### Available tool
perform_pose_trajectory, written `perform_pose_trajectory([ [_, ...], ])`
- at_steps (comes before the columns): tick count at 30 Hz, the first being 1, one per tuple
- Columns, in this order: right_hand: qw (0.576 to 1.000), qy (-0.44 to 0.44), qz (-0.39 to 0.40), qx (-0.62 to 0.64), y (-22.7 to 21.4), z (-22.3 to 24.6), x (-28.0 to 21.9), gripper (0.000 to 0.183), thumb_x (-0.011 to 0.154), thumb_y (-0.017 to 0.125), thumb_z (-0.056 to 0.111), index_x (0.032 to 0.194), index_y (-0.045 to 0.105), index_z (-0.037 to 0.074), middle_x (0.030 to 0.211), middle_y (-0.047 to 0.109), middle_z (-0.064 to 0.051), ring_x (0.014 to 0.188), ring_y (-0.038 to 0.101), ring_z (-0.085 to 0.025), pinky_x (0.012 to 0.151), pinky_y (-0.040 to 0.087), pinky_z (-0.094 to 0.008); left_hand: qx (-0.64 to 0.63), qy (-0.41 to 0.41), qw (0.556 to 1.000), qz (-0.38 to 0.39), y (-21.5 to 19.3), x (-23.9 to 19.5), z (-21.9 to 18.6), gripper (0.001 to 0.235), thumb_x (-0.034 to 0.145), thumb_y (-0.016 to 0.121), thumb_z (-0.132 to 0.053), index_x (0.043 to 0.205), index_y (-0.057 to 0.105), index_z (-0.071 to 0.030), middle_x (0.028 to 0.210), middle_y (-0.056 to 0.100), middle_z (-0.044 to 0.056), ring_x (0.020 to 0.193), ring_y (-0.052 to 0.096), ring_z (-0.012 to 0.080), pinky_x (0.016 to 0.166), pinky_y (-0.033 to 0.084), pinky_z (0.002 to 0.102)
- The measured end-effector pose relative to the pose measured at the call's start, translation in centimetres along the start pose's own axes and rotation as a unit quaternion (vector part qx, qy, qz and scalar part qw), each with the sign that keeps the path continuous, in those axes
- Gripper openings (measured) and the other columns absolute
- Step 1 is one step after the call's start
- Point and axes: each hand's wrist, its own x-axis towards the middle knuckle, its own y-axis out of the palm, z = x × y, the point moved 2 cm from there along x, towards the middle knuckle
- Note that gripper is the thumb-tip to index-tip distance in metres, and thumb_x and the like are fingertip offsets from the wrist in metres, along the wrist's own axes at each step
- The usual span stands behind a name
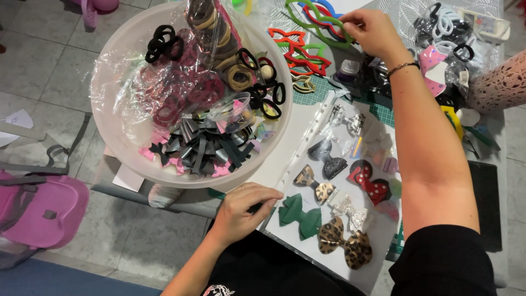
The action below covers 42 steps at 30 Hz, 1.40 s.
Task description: Tracing a bow-shaped template onto a sheet of material using a pen
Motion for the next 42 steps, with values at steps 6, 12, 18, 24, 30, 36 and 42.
perform_pose_trajectory([
  [6, 0.999, 0.018, -0.007, -0.042, 0.3, -2.8, 0.5, 0.020, 0.108, 0.065, 0.010, 0.123, 0.078, 0.008, 0.103, 0.075, -0.006, 0.089, 0.065, -0.019, 0.077, 0.048, -0.036, 0.003, -0.002, 1.000, 0.003, 0.1, -0.1, 0.1, 0.010, 0.098, 0.067, -0.006, 0.103, 0.075, -0.006, 0.100, 0.079, 0.003, 0.090, 0.077, 0.0209, 0.084, 0.057, 0.033],
  [12, 0.987, 0.075, 0.047, 0.131, -0.3, 1.2, -0.1, 0.027, 0.107, 0.054, 0.005, 0.127, 0.072, 0.002, 0.101, 0.072, -0.005, 0.082, 0.056, -0.008, 0.072, 0.046, -0.025, -0.005, 0.004, 1.000, 0.005, 0.0, 0.0, 0.0, 0.009, 0.098, 0.067, -0.005, 0.103, 0.074, -0.005, 0.100, 0.079, 0.004, 0.090, 0.077, 0.0216, 0.085, 0.057, 0.035],
  [18, 0.977, 0.014, 0.011, 0.215, -1.6, 1.3, -0.1, 0.024, 0.117, 0.043, 0.003, 0.136, 0.056, -0.001, 0.117, 0.064, -0.016, 0.113, 0.066, -0.025, 0.108, 0.059, -0.039, -0.004, 0.008, 1.000, 0.004, 0.0, 0.1, 0.0, 0.009, 0.098, 0.067, -0.005, 0.103, 0.074, -0.005, 0.100, 0.079, 0.004, 0.089, 0.077, 0.0226, 0.084, 0.058, 0.034],
  [24, 0.974, -0.089, -0.036, -0.205, -1.3, -0.8, 0.6, 0.021, 0.105, 0.065, 0.008, 0.118, 0.082, 0.005, 0.106, 0.079, -0.013, 0.092, 0.071, -0.034, 0.077, 0.053, -0.047, -0.001, 0.000, 1.000, 0.007, 0.1, -0.1, 0.1, 0.009, 0.097, 0.068, -0.005, 0.103, 0.075, -0.006, 0.099, 0.079, 0.004, 0.088, 0.078, 0.0214, 0.083, 0.058, 0.033],
  [30, 0.938, -0.106, -0.022, -0.330, 1.8, 2.4, 2.5, 0.019, 0.100, 0.085, 0.037, 0.104, 0.078, 0.020, 0.091, 0.077, 0.005, 0.078, 0.073, -0.021, 0.057, 0.056, -0.038, 0.008, 0.002, 1.000, 0.010, 0.1, 0.1, -0.1, 0.009, 0.097, 0.068, -0.006, 0.102, 0.075, -0.006, 0.098, 0.079, 0.003, 0.088, 0.077, 0.0210, 0.082, 0.057, 0.032],
  [36, 0.964, -0.132, 0.028, -0.231, 6.7, 4.7, 5.1, 0.033, 0.101, 0.077, 0.028, 0.129, 0.069, 0.010, 0.110, 0.078, -0.010, 0.097, 0.072, -0.032, 0.067, 0.059, -0.049, 0.015, -0.011, 1.000, 0.007, 0.1, 0.0, 0.1, 0.010, 0.098, 0.066, -0.008, 0.102, 0.074, -0.006, 0.097, 0.079, 0.004, 0.087, 0.077, 0.0216, 0.082, 0.056, 0.032],
  [42, 0.973, -0.114, 0.040, -0.198, 6.6, 4.8, 5.7, 0.027, 0.096, 0.082, 0.020, 0.119, 0.074, 0.009, 0.106, 0.078, -0.008, 0.097, 0.073, -0.028, 0.076, 0.058, -0.048, 0.013, 0.001, 1.000, 0.009, 0.1, 0.1, 0.1, 0.009, 0.098, 0.066, -0.007, 0.102, 0.074, -0.005, 0.097, 0.078, 0.005, 0.085, 0.076, 0.0222, 0.082, 0.056, 0.033],
])
